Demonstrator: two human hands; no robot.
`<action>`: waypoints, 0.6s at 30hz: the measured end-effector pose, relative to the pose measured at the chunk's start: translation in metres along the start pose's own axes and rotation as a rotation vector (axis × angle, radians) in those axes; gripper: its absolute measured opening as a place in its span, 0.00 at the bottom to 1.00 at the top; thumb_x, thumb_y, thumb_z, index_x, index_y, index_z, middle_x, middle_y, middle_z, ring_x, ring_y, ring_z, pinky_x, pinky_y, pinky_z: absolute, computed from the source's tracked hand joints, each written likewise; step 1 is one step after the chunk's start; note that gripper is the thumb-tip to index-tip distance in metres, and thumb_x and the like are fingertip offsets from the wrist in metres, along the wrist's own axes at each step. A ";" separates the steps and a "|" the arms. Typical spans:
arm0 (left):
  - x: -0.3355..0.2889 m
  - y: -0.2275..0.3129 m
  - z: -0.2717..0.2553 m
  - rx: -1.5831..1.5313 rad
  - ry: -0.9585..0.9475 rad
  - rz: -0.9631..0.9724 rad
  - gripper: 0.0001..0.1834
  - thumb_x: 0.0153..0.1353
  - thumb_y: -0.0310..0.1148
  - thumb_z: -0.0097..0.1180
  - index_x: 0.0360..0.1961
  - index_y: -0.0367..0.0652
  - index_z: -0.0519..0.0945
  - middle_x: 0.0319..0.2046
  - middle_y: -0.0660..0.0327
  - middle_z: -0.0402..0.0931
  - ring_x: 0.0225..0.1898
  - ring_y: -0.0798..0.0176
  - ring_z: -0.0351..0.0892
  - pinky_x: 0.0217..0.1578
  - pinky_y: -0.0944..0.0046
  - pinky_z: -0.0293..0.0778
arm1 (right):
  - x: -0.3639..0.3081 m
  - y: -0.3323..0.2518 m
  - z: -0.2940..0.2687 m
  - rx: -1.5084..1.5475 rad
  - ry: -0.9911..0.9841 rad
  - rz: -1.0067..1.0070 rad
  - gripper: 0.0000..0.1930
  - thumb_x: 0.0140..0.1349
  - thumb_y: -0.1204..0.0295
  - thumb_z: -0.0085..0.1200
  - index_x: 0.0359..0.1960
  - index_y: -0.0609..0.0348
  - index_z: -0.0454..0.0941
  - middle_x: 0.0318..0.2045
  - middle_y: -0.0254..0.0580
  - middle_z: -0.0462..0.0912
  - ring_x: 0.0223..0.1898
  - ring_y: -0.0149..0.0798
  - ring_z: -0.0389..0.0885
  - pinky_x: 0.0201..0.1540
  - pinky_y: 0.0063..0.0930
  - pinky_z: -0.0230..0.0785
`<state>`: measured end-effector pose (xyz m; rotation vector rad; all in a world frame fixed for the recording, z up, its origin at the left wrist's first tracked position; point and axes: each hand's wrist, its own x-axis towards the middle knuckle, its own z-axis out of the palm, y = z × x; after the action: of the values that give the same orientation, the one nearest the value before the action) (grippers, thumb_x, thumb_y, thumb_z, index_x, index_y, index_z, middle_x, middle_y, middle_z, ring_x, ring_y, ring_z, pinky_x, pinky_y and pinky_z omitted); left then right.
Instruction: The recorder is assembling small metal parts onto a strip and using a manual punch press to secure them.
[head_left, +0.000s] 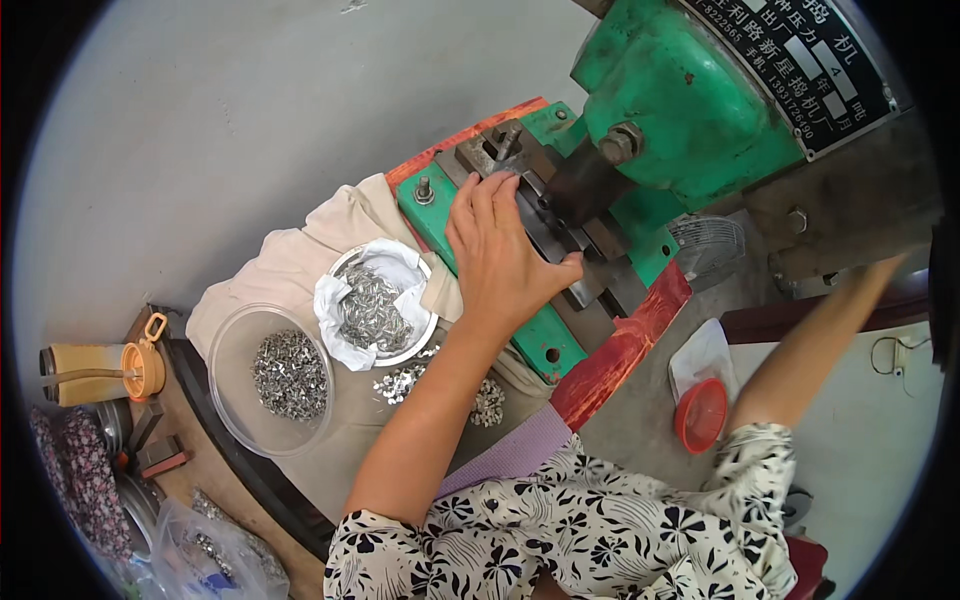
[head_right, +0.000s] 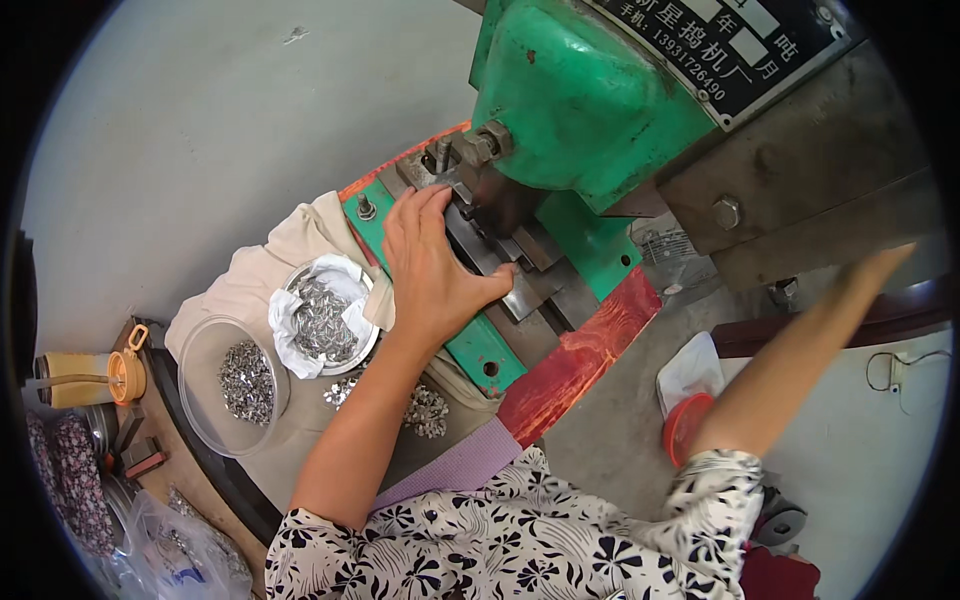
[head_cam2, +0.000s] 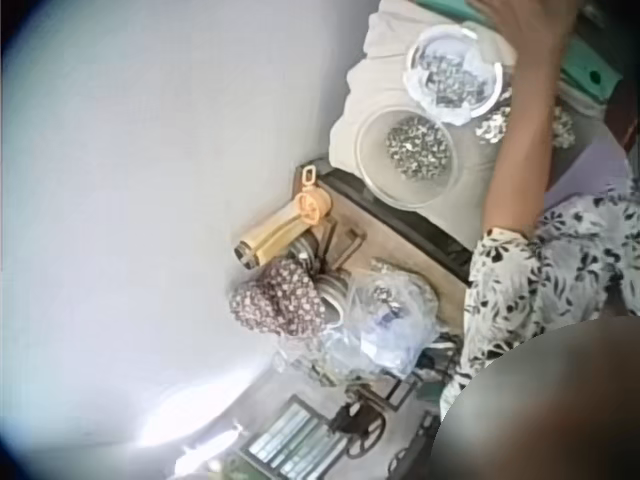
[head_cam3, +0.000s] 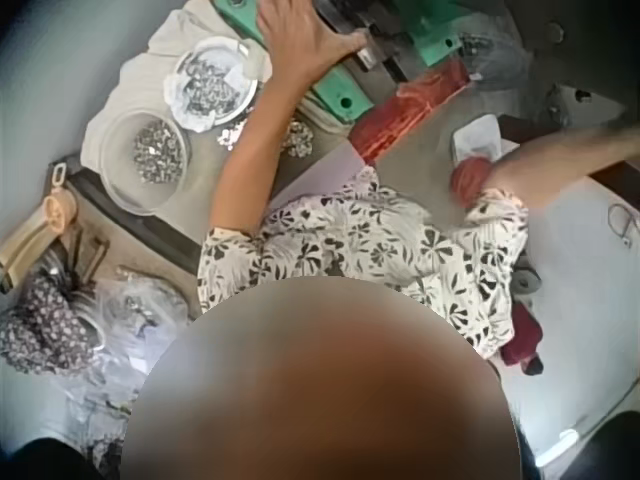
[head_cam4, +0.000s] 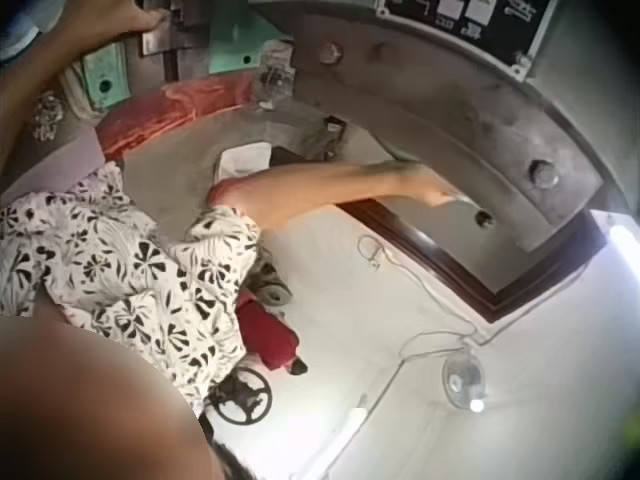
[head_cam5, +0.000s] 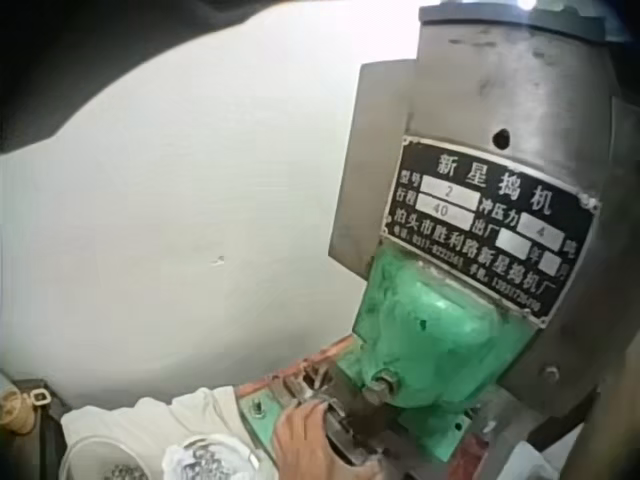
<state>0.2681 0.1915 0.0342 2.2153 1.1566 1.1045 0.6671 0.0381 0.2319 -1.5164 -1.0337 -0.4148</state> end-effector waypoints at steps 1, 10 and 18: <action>-0.005 -0.010 -0.002 -0.053 0.008 0.012 0.51 0.33 0.39 0.76 0.60 0.32 0.67 0.61 0.52 0.63 0.68 0.43 0.55 0.66 0.44 0.53 | -0.054 -0.094 0.072 -0.042 0.000 -0.031 0.29 0.71 0.52 0.49 0.60 0.67 0.73 0.56 0.52 0.77 0.52 0.43 0.77 0.57 0.34 0.69; -0.021 -0.033 -0.005 -0.178 0.009 0.023 0.52 0.34 0.39 0.77 0.61 0.31 0.66 0.63 0.52 0.62 0.68 0.44 0.55 0.67 0.47 0.54 | -0.096 -0.173 0.133 -0.179 0.050 -0.108 0.32 0.71 0.48 0.48 0.60 0.66 0.73 0.57 0.56 0.77 0.52 0.45 0.77 0.58 0.35 0.70; -0.016 -0.020 -0.006 -0.086 -0.005 -0.010 0.51 0.35 0.40 0.76 0.61 0.30 0.66 0.62 0.52 0.62 0.68 0.42 0.55 0.66 0.45 0.54 | 0.021 -0.014 -0.038 -0.173 0.081 -0.062 0.33 0.70 0.46 0.48 0.61 0.66 0.73 0.57 0.59 0.76 0.51 0.46 0.77 0.58 0.35 0.70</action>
<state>0.2481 0.1898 0.0170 2.1441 1.0958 1.1223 0.6782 0.0097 0.2651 -1.6093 -1.0041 -0.6180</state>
